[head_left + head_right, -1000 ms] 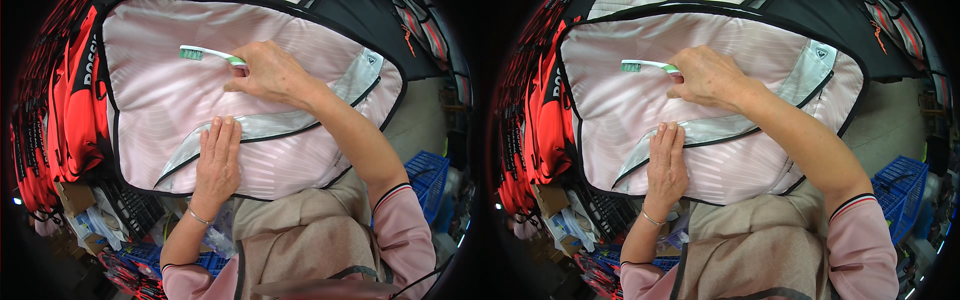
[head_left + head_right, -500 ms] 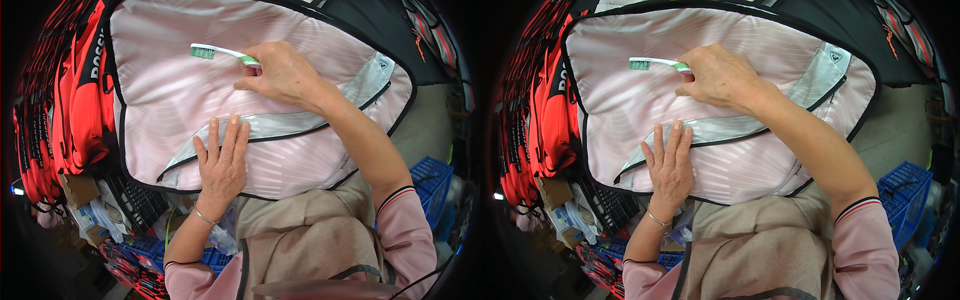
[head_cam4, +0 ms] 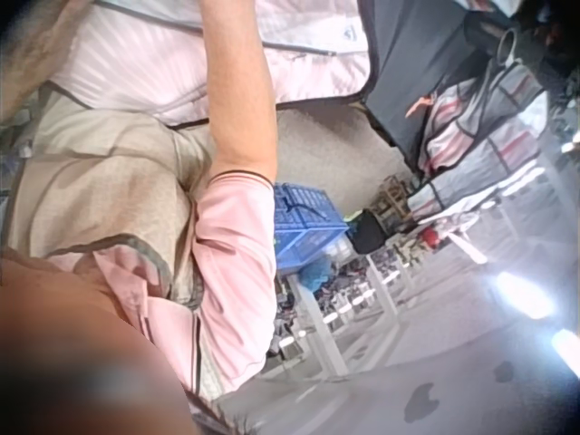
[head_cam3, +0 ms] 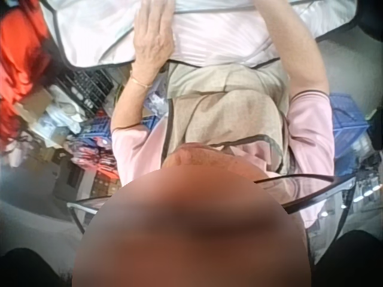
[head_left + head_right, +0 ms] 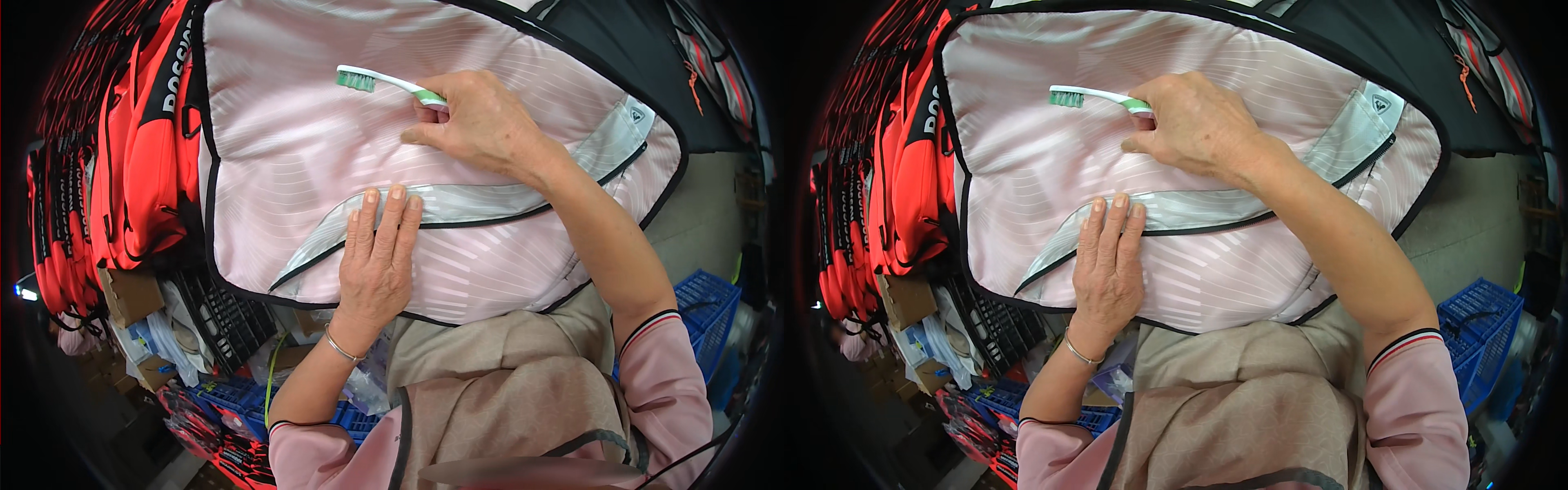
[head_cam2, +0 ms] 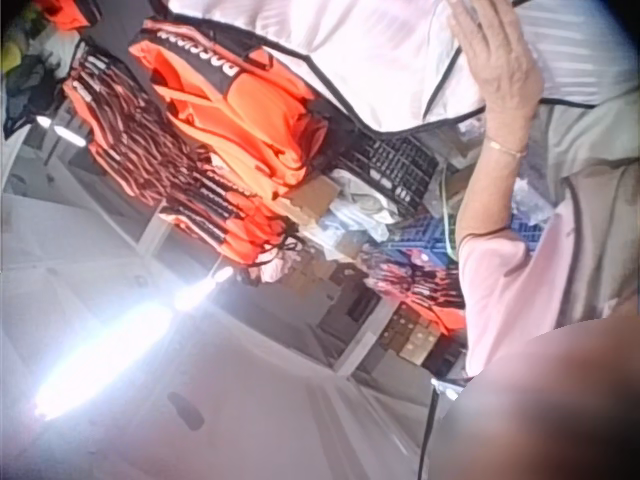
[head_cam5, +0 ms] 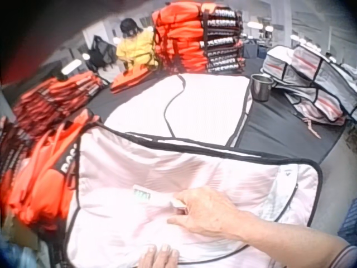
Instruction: Use a toothbrush to scrub and clean the zipper of a large sports bag.
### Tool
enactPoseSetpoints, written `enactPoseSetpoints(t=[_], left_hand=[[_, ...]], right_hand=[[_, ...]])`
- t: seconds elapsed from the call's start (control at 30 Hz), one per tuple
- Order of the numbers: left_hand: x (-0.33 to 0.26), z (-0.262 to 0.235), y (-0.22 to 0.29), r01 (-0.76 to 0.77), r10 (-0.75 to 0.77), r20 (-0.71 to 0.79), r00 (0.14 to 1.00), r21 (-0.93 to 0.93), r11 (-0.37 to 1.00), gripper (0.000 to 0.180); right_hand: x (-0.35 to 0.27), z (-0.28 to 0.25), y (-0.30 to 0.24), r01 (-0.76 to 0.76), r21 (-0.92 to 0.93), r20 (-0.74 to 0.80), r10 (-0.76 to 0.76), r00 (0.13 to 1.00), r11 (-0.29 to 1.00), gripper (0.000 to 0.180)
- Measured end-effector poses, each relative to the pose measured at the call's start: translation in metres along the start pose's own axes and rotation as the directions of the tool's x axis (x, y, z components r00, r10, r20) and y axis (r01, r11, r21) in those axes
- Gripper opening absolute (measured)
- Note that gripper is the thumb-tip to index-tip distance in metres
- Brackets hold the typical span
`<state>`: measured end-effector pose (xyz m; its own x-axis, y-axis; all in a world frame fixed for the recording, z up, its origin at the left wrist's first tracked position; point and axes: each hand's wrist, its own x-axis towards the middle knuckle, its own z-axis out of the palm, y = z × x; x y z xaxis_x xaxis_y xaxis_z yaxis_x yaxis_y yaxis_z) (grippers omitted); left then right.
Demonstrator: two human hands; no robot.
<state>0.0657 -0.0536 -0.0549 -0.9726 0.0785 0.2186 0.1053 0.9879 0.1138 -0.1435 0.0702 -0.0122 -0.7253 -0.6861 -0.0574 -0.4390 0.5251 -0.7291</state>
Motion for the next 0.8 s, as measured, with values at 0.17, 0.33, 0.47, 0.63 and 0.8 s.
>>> enactPoseSetpoints(t=[0.17, 0.33, 0.47, 0.63, 0.8], left_hand=[[0.005, 0.003, 0.004, -0.012, 0.010, -0.075, 0.997, -0.019, 1.000, 0.056], [0.009, 0.003, 0.015, 0.057, -0.052, -0.034, 0.998, 0.143, 0.988, 0.062], [0.007, 0.006, 0.014, 0.038, -0.030, -0.049, 0.998, 0.174, 0.984, 0.062], [0.005, 0.007, 0.014, 0.042, -0.032, -0.058, 0.998, 0.176, 0.983, 0.060], [0.005, 0.007, 0.012, 0.040, -0.030, -0.065, 0.997, 0.160, 0.986, 0.060]], right_hand=[[0.002, -0.003, -0.003, -0.033, 0.017, 0.048, 0.032, 0.998, 0.999, 0.031], [0.003, -0.002, -0.002, -0.016, 0.015, 0.054, 0.016, 0.998, 1.000, 0.026], [0.003, -0.003, 0.000, -0.007, 0.026, 0.049, 0.006, 0.999, 1.000, 0.026], [0.002, -0.004, 0.000, 0.009, 0.038, 0.042, -0.011, 0.999, 0.999, 0.025], [0.010, 0.000, 0.006, 0.045, 0.133, -0.003, -0.045, 0.999, 0.990, 0.030]])
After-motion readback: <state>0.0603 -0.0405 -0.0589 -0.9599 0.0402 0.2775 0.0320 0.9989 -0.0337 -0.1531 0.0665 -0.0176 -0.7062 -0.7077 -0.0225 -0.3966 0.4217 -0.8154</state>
